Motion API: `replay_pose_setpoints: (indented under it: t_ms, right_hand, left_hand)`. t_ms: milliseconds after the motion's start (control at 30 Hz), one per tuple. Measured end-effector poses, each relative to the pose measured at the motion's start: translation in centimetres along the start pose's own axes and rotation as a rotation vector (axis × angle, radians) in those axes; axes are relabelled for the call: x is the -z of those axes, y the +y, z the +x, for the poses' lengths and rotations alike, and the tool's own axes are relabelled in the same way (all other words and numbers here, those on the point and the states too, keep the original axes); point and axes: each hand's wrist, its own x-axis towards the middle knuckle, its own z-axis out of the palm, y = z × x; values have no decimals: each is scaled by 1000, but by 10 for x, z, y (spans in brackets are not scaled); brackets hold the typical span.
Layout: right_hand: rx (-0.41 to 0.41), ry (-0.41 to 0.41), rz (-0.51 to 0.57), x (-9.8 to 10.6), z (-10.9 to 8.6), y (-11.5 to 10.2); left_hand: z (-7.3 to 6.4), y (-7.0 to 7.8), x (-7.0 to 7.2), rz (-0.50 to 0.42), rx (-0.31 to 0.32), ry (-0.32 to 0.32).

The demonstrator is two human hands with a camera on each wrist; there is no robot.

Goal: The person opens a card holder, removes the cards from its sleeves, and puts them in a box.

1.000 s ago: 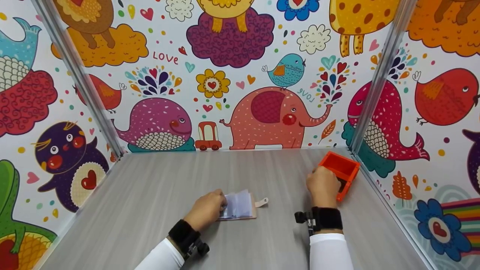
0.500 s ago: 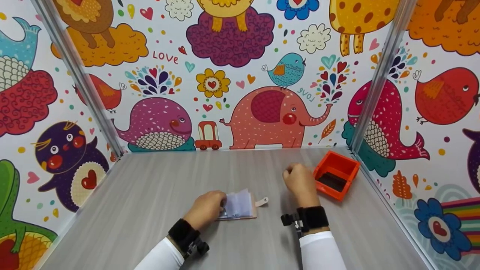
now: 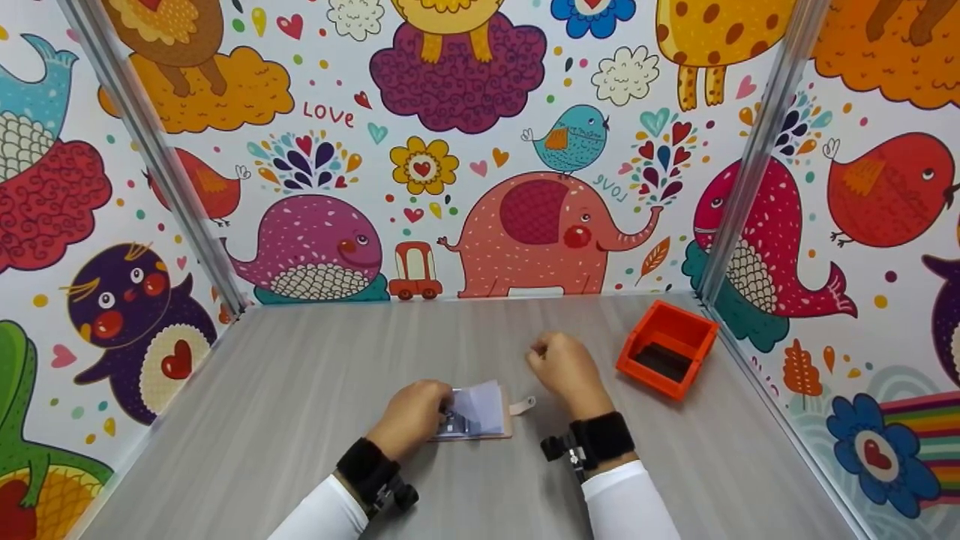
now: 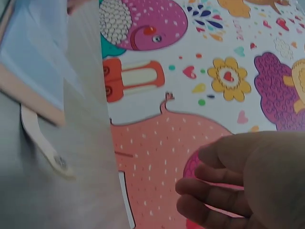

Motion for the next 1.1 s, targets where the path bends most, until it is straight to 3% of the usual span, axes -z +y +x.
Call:
replay_pose_setpoints:
  t_ms: [100,200,367,667,767,933,1000,1100]
  right_hand:
    - [90,-62,31,-12,-3,-15]
    - [130,-152,60,-24,-10,-33]
    - [259,-233,42,-52,-19,-51]
    - [329,-150,-84,-80,-28,-57]
    - [325,-113,-98,-82,-27,-57]
    - [291,-40,-106,-83,-25,-52]
    - [245,-27,-102,-84,-24,-49]
    - [156,-32,-95,-86,-23,-46]
  left_hand:
    - [-1,1,1,7,-8,3]
    - [0,1,1,10,-7,0]
    - [1,0,2,-2,4,-30]
    - [2,-1,0,-44,22,-43]
    - [6,-15,-22,-81,19,-11]
    - [14,-47,-81,-85,10,40]
    - [16,-51,-89,-100,15,26]
    - [15,-48,-82,-115,7,10]
